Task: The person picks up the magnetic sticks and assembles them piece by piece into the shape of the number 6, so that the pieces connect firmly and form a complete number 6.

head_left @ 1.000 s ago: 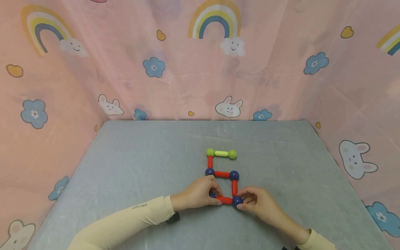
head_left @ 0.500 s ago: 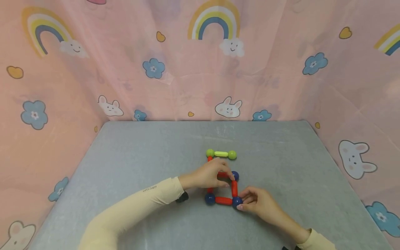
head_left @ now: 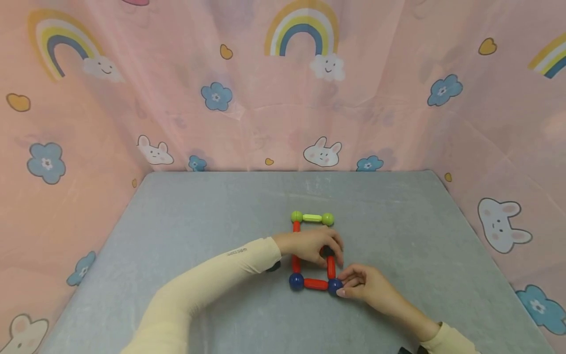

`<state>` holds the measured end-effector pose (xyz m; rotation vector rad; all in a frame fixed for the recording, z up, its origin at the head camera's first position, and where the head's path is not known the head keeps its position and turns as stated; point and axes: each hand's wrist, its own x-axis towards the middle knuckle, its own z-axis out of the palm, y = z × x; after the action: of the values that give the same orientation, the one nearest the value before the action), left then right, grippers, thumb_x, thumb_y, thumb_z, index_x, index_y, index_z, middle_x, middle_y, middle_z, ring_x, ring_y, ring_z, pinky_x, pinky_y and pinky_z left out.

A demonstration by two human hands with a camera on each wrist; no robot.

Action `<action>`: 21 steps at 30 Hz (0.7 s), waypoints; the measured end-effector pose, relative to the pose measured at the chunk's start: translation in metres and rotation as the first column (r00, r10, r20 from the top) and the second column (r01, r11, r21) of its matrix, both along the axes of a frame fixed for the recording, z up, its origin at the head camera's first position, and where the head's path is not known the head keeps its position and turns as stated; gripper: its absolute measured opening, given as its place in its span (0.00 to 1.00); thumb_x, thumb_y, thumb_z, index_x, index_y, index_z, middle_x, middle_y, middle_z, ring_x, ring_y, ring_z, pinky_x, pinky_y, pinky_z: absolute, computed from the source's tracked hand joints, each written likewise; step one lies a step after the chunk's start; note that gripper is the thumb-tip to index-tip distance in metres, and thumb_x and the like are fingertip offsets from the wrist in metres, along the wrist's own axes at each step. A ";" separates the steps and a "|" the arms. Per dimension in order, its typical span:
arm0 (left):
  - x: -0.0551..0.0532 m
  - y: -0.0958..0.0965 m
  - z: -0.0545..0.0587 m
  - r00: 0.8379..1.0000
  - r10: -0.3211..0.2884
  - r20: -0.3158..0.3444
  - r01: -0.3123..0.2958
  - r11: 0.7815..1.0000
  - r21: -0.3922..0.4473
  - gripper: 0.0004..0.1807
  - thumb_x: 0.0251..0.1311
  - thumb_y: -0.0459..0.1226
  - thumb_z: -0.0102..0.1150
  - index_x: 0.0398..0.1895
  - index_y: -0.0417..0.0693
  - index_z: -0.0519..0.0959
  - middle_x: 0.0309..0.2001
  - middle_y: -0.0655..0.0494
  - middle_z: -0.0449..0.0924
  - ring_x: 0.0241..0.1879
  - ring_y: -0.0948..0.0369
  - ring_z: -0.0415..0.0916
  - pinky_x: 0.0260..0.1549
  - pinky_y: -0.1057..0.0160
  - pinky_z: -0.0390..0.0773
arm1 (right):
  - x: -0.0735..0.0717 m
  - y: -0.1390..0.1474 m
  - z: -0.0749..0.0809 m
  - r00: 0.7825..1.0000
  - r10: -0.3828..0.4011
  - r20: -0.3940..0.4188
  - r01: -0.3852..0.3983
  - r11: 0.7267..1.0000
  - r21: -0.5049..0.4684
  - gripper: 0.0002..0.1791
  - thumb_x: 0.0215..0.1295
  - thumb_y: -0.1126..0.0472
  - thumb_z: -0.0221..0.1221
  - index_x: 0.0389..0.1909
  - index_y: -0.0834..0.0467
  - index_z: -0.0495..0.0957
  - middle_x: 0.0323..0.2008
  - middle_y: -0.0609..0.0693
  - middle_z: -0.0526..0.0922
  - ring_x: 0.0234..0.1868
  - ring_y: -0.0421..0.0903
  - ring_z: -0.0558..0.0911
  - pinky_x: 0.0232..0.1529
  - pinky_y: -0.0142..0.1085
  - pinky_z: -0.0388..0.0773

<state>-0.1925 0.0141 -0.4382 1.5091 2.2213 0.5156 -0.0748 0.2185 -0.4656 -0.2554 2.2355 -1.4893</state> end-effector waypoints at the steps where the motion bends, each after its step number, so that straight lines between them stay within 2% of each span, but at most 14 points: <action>1: -0.001 0.001 -0.001 1.000 -0.011 -0.008 0.010 1.000 -0.011 0.16 0.54 0.35 0.72 0.47 0.59 0.87 0.60 0.57 0.74 0.59 0.61 0.67 0.58 0.73 0.64 | 0.000 0.000 0.000 1.000 0.001 0.003 -0.001 1.000 -0.002 0.24 0.56 0.57 0.71 0.47 0.69 0.78 0.38 0.57 0.86 0.36 0.38 0.84 0.36 0.29 0.81; 5: -0.002 0.005 -0.005 0.999 -0.029 -0.020 0.028 0.999 -0.041 0.16 0.53 0.34 0.72 0.45 0.60 0.88 0.60 0.56 0.75 0.60 0.61 0.67 0.60 0.72 0.65 | 0.000 0.000 0.000 1.000 0.004 0.011 -0.004 1.000 -0.001 0.25 0.56 0.57 0.71 0.48 0.69 0.77 0.38 0.57 0.86 0.36 0.39 0.84 0.36 0.30 0.81; 9: -0.004 0.006 -0.006 1.000 -0.025 0.010 0.025 0.999 -0.040 0.16 0.53 0.33 0.72 0.44 0.59 0.88 0.60 0.56 0.75 0.62 0.61 0.68 0.63 0.71 0.65 | -0.001 0.000 0.001 1.000 0.014 0.009 -0.014 1.000 0.006 0.25 0.56 0.57 0.71 0.48 0.69 0.77 0.38 0.57 0.86 0.37 0.39 0.84 0.36 0.30 0.81; 15: -0.005 0.006 -0.005 0.999 -0.012 0.040 0.014 0.999 -0.039 0.15 0.53 0.33 0.72 0.44 0.59 0.88 0.59 0.56 0.76 0.61 0.62 0.70 0.62 0.72 0.66 | 0.000 -0.001 0.002 1.000 0.012 0.011 -0.012 1.000 0.007 0.25 0.56 0.56 0.71 0.47 0.69 0.77 0.38 0.56 0.86 0.37 0.39 0.84 0.36 0.30 0.80; 21: -0.005 0.005 -0.004 0.999 -0.020 0.034 0.021 0.999 -0.040 0.14 0.55 0.33 0.71 0.46 0.56 0.88 0.60 0.54 0.75 0.61 0.61 0.70 0.62 0.73 0.66 | 0.000 -0.001 0.002 1.000 0.004 0.011 -0.004 1.000 0.014 0.24 0.56 0.57 0.71 0.47 0.69 0.77 0.37 0.56 0.86 0.36 0.39 0.83 0.36 0.29 0.80</action>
<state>-0.1973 0.0195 -0.4425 1.4905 2.1752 0.4842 -0.0747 0.2172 -0.4635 -0.2467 2.2349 -1.4684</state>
